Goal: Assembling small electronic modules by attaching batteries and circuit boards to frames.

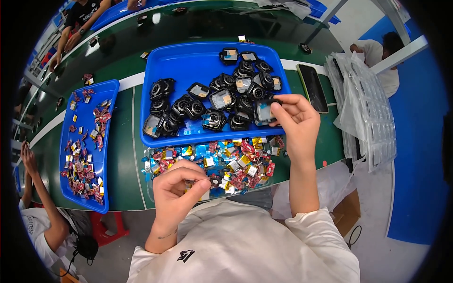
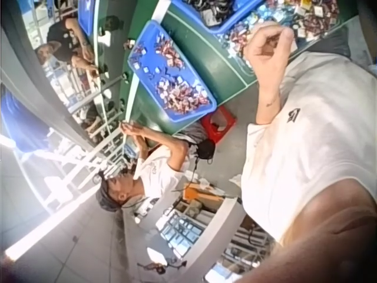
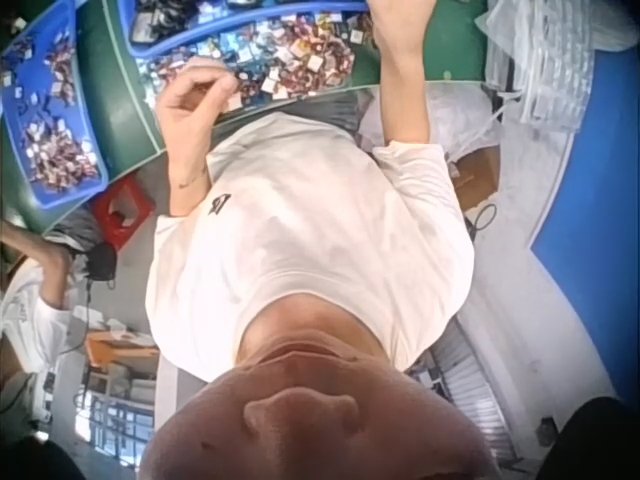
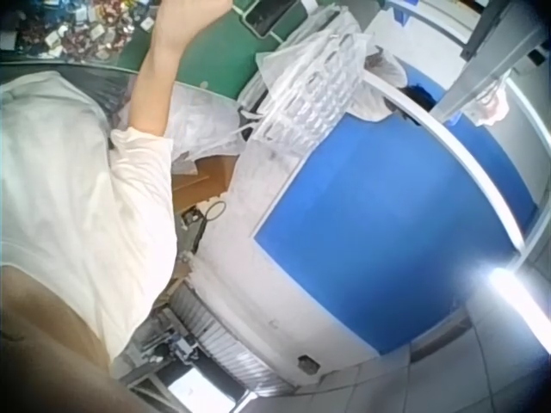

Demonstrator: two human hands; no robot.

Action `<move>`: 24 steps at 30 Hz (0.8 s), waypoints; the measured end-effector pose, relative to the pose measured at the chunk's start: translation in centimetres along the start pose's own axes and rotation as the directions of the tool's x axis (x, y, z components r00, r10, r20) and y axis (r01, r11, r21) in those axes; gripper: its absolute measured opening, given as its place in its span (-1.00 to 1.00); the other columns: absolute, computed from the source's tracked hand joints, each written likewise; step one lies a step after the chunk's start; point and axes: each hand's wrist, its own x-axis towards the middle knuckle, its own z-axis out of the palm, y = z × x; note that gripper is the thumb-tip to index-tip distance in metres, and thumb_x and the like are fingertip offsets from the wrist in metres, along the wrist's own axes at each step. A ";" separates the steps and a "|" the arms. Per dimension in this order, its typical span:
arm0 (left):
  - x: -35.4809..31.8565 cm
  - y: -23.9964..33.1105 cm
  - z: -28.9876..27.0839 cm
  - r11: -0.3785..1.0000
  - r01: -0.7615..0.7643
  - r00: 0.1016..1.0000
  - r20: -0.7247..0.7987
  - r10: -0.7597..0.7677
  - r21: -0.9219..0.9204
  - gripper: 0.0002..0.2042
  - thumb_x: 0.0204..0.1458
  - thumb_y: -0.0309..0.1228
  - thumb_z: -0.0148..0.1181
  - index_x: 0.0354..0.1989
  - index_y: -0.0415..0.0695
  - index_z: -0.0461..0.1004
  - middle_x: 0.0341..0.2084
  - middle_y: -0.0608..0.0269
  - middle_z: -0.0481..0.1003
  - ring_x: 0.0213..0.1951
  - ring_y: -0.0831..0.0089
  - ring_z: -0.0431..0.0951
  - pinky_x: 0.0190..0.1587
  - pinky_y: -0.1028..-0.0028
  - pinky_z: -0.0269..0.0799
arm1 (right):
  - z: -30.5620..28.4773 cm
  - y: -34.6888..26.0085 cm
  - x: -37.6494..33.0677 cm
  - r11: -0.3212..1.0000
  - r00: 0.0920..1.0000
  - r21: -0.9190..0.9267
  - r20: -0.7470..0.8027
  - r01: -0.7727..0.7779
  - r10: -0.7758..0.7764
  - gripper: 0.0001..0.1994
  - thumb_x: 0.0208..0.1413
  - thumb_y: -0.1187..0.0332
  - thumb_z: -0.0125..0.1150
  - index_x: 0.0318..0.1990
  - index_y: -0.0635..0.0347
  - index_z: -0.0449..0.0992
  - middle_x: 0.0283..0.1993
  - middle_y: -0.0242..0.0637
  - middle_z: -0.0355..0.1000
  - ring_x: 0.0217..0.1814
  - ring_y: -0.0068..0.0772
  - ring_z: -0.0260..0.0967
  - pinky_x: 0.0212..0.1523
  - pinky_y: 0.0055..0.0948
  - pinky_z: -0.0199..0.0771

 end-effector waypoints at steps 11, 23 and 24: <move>0.0 0.2 0.5 0.996 -0.048 0.999 -0.007 0.049 0.080 -0.94 -0.12 -0.69 0.22 -0.44 -0.34 0.52 -0.40 0.16 0.46 -0.36 0.52 0.44 -0.33 0.60 0.35 | 1.5 -0.4 -2.0 0.994 0.995 0.069 -0.074 0.079 -0.074 -0.77 0.00 0.63 0.20 -0.15 0.37 0.45 -0.37 -0.32 0.45 -0.47 -0.69 0.36 -0.54 -0.71 0.39; -0.2 -0.5 0.6 0.987 -0.056 0.998 0.022 0.053 0.150 -0.95 -0.13 -0.65 0.26 -0.46 -0.30 0.54 -0.43 0.17 0.49 -0.37 0.52 0.45 -0.33 0.59 0.34 | 2.5 0.9 -2.9 0.968 1.000 0.250 0.026 -0.007 0.000 -0.74 -0.02 0.63 0.18 -0.12 0.35 0.40 -0.24 -0.26 0.44 -0.30 -0.63 0.40 -0.46 -0.66 0.49; -0.1 -0.6 0.6 0.987 -0.050 0.999 0.021 0.047 0.153 -0.95 -0.13 -0.65 0.26 -0.46 -0.30 0.54 -0.43 0.18 0.49 -0.37 0.53 0.45 -0.34 0.60 0.34 | 2.6 0.9 -2.9 0.968 1.000 0.250 0.027 -0.007 0.001 -0.74 -0.02 0.63 0.18 -0.12 0.35 0.40 -0.24 -0.26 0.44 -0.30 -0.63 0.40 -0.46 -0.66 0.49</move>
